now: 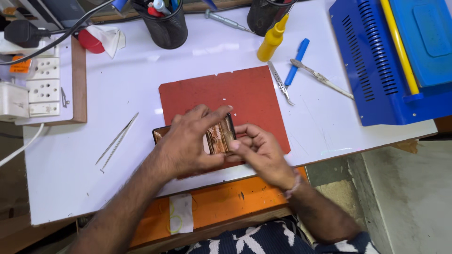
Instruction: The person cleans the edges of a mobile phone and secures a replacement part using rubber bands.
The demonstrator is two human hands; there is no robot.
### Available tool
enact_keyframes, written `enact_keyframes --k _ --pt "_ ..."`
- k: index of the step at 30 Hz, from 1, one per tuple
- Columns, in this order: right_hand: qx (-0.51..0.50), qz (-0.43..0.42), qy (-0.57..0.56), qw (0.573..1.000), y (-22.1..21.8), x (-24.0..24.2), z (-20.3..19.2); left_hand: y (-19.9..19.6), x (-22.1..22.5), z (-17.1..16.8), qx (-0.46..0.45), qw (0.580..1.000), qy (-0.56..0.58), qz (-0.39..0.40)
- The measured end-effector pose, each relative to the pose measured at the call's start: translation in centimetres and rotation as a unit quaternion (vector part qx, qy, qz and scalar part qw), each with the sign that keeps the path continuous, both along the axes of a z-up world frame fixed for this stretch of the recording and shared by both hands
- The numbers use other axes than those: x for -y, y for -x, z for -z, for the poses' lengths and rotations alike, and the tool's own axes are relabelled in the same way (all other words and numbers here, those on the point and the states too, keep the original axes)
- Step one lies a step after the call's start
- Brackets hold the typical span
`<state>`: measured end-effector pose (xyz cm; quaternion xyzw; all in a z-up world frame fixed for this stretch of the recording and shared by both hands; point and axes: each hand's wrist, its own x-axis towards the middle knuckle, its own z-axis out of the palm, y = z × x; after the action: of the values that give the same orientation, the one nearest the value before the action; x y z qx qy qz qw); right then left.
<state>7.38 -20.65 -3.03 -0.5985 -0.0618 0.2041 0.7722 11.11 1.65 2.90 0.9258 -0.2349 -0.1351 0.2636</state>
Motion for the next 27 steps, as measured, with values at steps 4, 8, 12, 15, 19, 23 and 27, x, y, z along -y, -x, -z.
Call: enact_keyframes --k 4,8,12,15,19,23,27 --pt "0.279 0.11 0.366 0.881 -4.4 6.3 -2.8 -2.0 0.5 1.6 -0.029 0.997 -0.067 -0.006" --pt "0.436 0.128 0.59 0.667 -10.1 11.5 -4.8 -2.4 1.5 2.0 -0.115 0.986 -0.119 0.0" --pt "0.341 0.077 0.68 0.644 -12.2 12.5 -3.5 -2.4 1.9 1.7 -0.035 0.987 -0.156 0.031" --pt "0.36 0.105 0.661 0.65 -12.5 13.0 -2.9 -2.6 2.1 1.7 0.018 0.984 -0.173 0.044" --pt "0.256 0.218 0.32 0.886 -11.9 13.1 -3.5 -6.3 3.8 3.0 0.1 0.994 0.037 0.003" --pt "0.167 0.192 0.124 0.959 -10.0 11.9 -4.1 -13.8 10.4 4.2 0.178 0.949 0.225 -0.128" --pt "0.092 0.191 0.066 0.975 -7.8 10.6 -4.1 -17.3 13.0 4.6 0.08 0.962 0.203 -0.167"
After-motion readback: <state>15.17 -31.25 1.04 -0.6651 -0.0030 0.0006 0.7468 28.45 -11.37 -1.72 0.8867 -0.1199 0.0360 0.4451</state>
